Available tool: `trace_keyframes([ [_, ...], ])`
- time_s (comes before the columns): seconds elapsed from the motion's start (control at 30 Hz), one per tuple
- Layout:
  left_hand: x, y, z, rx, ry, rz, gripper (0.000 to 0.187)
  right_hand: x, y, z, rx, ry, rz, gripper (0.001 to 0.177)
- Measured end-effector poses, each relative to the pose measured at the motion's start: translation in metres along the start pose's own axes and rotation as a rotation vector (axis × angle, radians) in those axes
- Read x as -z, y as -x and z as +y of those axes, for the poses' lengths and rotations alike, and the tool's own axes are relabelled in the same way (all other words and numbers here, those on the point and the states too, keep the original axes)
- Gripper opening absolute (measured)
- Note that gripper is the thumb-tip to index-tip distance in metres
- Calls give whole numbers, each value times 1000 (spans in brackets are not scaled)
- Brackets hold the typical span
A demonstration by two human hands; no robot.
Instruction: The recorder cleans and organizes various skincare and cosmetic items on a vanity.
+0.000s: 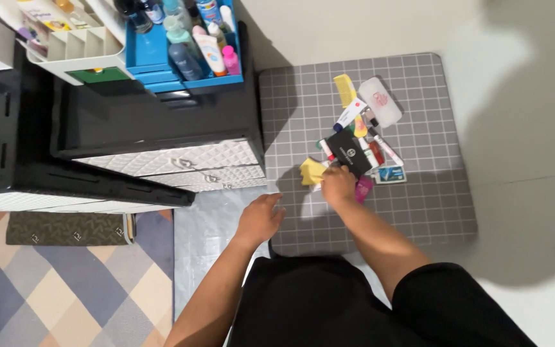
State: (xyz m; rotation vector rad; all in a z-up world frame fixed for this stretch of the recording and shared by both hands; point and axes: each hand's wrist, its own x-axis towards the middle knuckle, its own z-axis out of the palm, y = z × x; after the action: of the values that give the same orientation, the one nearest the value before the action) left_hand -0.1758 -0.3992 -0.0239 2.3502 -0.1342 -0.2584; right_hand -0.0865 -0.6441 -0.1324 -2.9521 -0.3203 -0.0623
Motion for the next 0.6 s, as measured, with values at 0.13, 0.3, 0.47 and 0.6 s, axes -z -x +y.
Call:
trace_keyframes([
  [0.13, -42, -37, 23, -10, 15, 33, 45, 5, -5, 23, 25, -190, 86, 7],
  [0.3, -85, -91, 54, -26, 24, 158, 42, -5, -10, 102, -501, -1080, -48, 15],
  [0.47, -124, -147, 74, -37, 82, 242, 33, 79, 15, 185, -681, -1826, -48, 36],
  [0.6, -147, -188, 75, -55, 59, 315, 23, 124, 34, 223, -446, -2218, -157, 39],
])
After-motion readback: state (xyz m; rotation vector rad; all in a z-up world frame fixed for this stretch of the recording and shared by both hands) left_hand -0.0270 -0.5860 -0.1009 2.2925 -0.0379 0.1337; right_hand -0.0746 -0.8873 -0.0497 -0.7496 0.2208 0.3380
